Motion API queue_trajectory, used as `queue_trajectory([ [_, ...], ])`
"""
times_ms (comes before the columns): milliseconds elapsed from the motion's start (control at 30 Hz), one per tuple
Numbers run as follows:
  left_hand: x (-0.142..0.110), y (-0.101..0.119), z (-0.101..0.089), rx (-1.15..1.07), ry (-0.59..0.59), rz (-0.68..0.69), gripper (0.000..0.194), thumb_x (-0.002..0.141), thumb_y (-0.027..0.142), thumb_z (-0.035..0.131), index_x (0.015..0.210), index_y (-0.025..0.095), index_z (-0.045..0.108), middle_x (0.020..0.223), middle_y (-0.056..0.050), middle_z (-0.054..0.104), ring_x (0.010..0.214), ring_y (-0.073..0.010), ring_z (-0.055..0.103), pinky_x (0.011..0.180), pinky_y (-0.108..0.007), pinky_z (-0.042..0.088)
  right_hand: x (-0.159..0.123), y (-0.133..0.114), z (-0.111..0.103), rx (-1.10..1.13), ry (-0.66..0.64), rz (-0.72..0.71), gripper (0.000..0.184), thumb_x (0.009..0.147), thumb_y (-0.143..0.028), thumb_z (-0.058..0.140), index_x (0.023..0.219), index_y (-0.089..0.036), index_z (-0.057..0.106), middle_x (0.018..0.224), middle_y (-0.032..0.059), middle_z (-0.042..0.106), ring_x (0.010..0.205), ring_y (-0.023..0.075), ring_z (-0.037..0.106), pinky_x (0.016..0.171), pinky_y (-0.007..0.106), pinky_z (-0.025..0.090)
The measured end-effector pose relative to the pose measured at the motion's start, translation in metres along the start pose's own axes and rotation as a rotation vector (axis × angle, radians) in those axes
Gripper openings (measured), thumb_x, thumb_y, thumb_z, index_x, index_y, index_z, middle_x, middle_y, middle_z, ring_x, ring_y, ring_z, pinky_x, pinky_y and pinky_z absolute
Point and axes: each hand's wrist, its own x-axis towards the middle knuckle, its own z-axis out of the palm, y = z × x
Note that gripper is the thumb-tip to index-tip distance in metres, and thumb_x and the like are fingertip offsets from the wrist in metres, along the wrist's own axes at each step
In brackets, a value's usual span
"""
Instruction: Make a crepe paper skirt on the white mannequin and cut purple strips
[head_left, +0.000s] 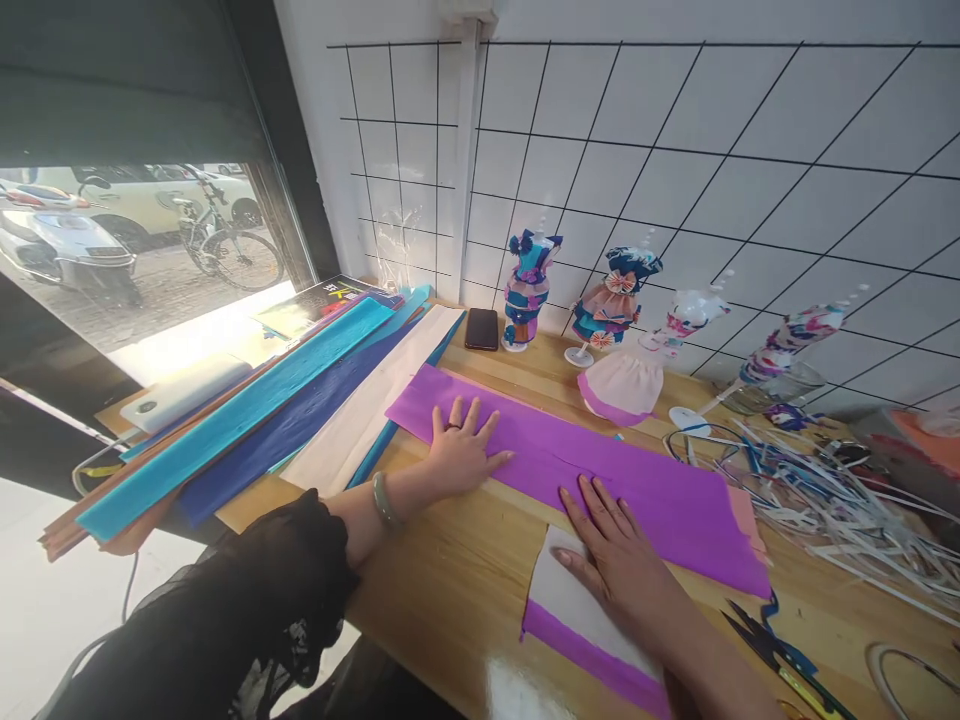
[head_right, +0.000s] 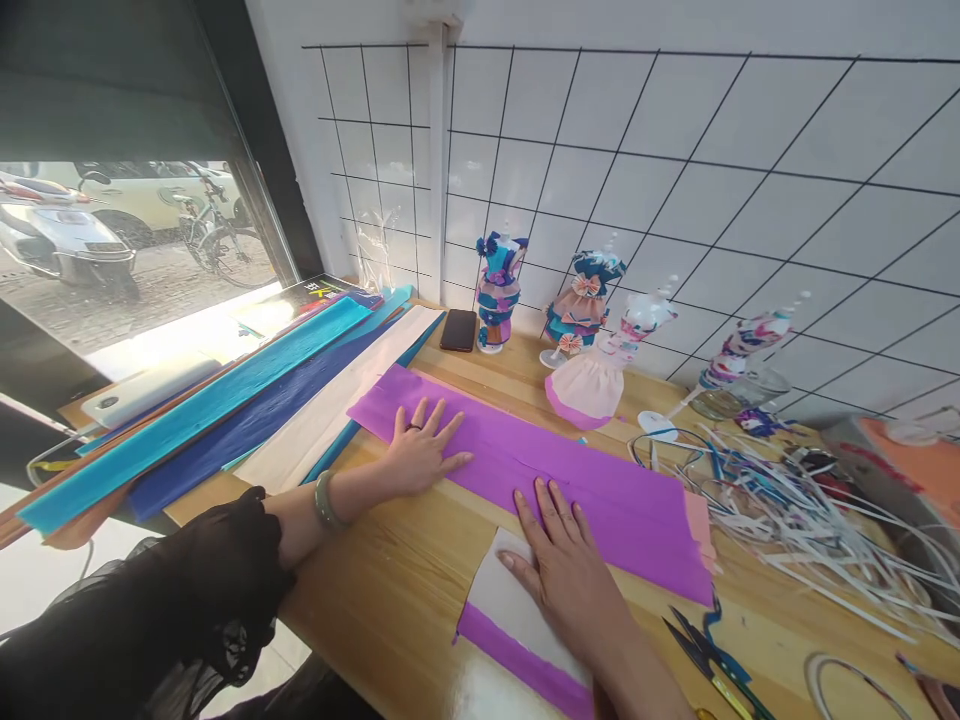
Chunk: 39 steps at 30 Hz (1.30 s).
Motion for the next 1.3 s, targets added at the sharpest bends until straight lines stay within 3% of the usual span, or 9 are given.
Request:
queue_trajectory([
  [233,0.01,-0.028,-0.006,0.007,-0.072,-0.202,0.085,0.075,0.077,0.017,0.143,0.027,0.021,0.15,-0.017,0.014,0.134,-0.0491,0.006,0.089,-0.078,0.007,-0.002,0.0,0.001,0.0,0.036,-0.021,0.065,0.088,-0.056,0.034,0.142,-0.02,0.03,0.15,0.0135,0.022,0.138,0.0291,0.015,0.105,0.053,0.028],
  [400,0.013,-0.03,-0.011,0.063,0.052,-0.239,0.085,0.075,0.076,0.021,0.142,0.023,0.026,0.149,-0.018,0.02,0.133,-0.0497,0.009,0.092,-0.076,0.008,-0.002,0.0,0.003,0.005,0.06,-0.022,0.065,0.088,-0.056,0.034,0.142,-0.021,0.031,0.15,0.013,0.022,0.137,0.0288,0.017,0.104,0.052,0.03],
  [467,0.012,-0.022,-0.017,0.105,0.163,-0.14,0.081,0.078,0.072,0.026,0.14,0.02,0.03,0.146,-0.018,0.025,0.134,-0.0462,0.012,0.099,-0.069,0.01,-0.001,0.0,0.003,0.006,0.059,-0.023,0.065,0.088,-0.056,0.035,0.142,-0.021,0.03,0.15,0.0129,0.023,0.138,0.029,0.017,0.104,0.053,0.029],
  [533,0.01,-0.01,-0.023,0.123,0.213,0.016,0.073,0.082,0.065,0.034,0.136,0.016,0.037,0.14,-0.019,0.034,0.131,-0.0406,0.023,0.102,-0.058,0.022,-0.001,0.0,0.004,0.003,0.051,-0.021,0.066,0.087,-0.057,0.035,0.142,-0.02,0.031,0.149,0.0131,0.024,0.138,0.0296,0.016,0.104,0.053,0.029],
  [633,0.004,0.009,-0.024,0.127,0.083,0.311,0.042,0.086,0.048,0.043,0.107,0.014,0.058,0.107,-0.014,0.056,0.104,-0.0286,0.05,0.086,-0.041,0.042,0.0,0.001,0.004,-0.005,0.044,-0.019,0.067,0.087,-0.058,0.036,0.142,-0.02,0.032,0.149,0.0135,0.025,0.137,0.0301,0.017,0.104,0.053,0.03],
  [733,-0.001,0.018,-0.02,0.139,0.016,0.424,0.03,0.088,0.04,0.042,0.091,0.015,0.059,0.093,-0.01,0.056,0.089,-0.0234,0.053,0.076,-0.036,0.044,-0.001,0.001,0.004,-0.009,0.053,-0.024,0.066,0.087,-0.057,0.037,0.142,-0.02,0.032,0.149,0.0136,0.024,0.137,0.03,0.017,0.104,0.053,0.03],
  [1000,-0.012,0.014,-0.018,0.173,0.053,0.105,0.034,0.088,0.043,0.041,0.098,0.016,0.058,0.098,-0.013,0.055,0.095,-0.0281,0.05,0.072,-0.04,0.042,-0.002,0.001,0.006,-0.038,0.078,-0.041,0.066,0.087,-0.056,0.037,0.142,-0.019,0.031,0.149,0.0133,0.024,0.138,0.0295,0.016,0.103,0.053,0.032],
  [1100,-0.025,0.013,-0.017,0.194,0.079,-0.006,0.045,0.088,0.049,0.035,0.109,0.016,0.056,0.111,-0.017,0.053,0.105,-0.0318,0.047,0.079,-0.046,0.04,-0.003,0.003,0.009,-0.055,0.097,-0.056,0.066,0.087,-0.056,0.037,0.141,-0.018,0.033,0.149,0.0138,0.025,0.137,0.0299,0.017,0.102,0.053,0.033],
  [1300,-0.042,-0.001,-0.014,0.155,0.032,-0.193,0.074,0.082,0.068,0.022,0.137,0.022,0.036,0.142,-0.021,0.033,0.129,-0.0431,0.026,0.096,-0.061,0.022,-0.003,0.005,0.01,-0.077,0.104,-0.066,0.066,0.087,-0.056,0.036,0.14,-0.016,0.035,0.148,0.0152,0.027,0.137,0.0303,0.019,0.102,0.053,0.033],
])
